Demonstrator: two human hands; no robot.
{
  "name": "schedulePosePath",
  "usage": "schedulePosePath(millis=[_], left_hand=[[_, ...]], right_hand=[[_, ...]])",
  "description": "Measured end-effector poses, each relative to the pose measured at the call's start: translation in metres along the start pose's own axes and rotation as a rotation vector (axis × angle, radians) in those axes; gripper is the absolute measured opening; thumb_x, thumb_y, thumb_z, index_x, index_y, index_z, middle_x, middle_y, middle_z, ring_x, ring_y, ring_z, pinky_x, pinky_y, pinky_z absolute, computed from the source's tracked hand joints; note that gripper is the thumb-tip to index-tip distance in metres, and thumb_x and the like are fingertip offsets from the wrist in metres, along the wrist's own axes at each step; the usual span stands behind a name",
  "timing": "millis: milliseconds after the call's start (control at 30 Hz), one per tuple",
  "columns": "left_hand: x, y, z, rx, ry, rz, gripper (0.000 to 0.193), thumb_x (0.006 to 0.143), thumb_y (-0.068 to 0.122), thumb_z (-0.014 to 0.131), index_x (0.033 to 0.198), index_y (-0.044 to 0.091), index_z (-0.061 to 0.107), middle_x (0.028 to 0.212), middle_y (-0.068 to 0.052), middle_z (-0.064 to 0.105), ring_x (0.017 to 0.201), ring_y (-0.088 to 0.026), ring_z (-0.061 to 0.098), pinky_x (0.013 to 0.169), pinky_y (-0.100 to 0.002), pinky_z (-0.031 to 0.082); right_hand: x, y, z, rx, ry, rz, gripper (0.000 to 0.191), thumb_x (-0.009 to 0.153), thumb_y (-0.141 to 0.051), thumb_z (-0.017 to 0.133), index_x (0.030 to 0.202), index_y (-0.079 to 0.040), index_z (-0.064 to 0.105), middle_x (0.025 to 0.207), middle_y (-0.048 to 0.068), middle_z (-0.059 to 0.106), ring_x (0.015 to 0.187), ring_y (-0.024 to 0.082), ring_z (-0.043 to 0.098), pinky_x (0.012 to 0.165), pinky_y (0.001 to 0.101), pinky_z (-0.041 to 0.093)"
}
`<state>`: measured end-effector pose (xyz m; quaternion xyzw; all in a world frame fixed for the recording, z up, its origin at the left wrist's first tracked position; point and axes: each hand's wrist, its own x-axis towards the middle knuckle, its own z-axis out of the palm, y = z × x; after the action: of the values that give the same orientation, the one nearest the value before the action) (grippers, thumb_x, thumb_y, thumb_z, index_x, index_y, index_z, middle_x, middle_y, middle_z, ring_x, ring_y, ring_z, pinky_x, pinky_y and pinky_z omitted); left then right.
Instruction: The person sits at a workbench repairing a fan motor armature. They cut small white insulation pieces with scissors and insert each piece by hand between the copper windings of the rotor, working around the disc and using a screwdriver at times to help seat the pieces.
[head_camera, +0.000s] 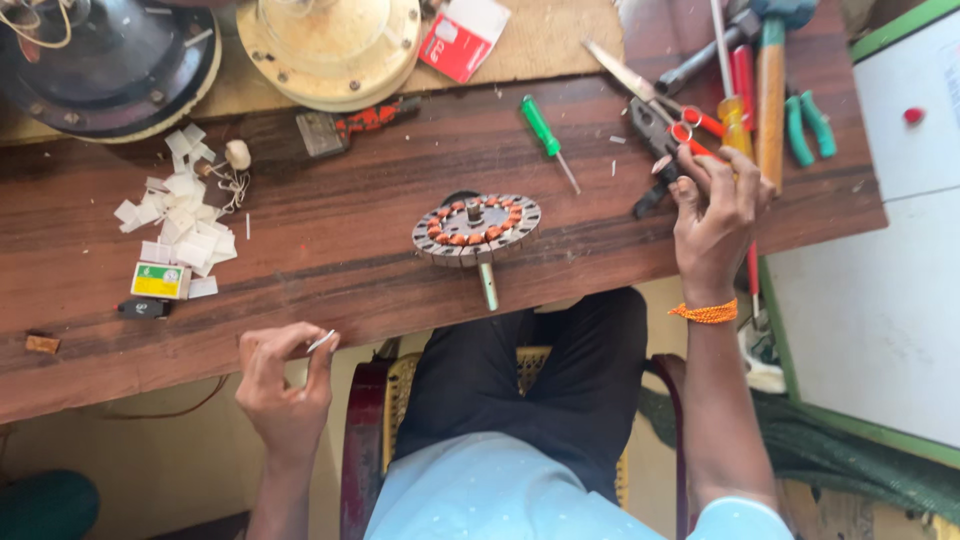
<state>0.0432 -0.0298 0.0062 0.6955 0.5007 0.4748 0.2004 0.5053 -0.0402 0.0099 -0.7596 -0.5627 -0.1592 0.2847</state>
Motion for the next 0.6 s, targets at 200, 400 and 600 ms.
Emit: schedulePosePath(millis=[200,400,600], left_hand=[[-0.012,0.010,0.004,0.123,0.006,0.008,0.023,0.088,-0.007,0.078,0.103,0.006,0.067,0.101,-0.006,0.071,0.096,-0.024,0.065,0.086,-0.036,0.054],[-0.026,0.002,0.001,-0.029,0.129,0.000,0.017,0.097,-0.009,0.067,0.108,0.005,0.066,0.096,-0.007,0.070,0.087,-0.020,0.067,0.076,-0.031,0.055],[-0.040,-0.006,0.003,-0.452,0.104,-0.240,0.009,0.106,-0.001,0.061,0.112,0.004,0.062,0.095,-0.011,0.072,0.073,-0.012,0.068,0.057,-0.023,0.056]], right_hand=[[0.068,0.007,0.010,0.116,-0.094,-0.106,0.007,0.105,-0.008,0.070,0.110,-0.004,0.072,0.108,0.015,0.072,0.105,0.036,0.066,0.093,0.0459,0.051],[0.098,0.000,0.000,-0.015,-0.381,-0.047,0.029,0.089,-0.010,0.075,0.118,-0.011,0.071,0.108,0.016,0.073,0.096,0.039,0.069,0.081,0.0500,0.053],[0.102,-0.003,-0.004,-0.297,-0.522,-0.182,0.036,0.095,-0.020,0.073,0.130,-0.014,0.068,0.100,0.016,0.073,0.090,0.040,0.071,0.075,0.0531,0.055]])
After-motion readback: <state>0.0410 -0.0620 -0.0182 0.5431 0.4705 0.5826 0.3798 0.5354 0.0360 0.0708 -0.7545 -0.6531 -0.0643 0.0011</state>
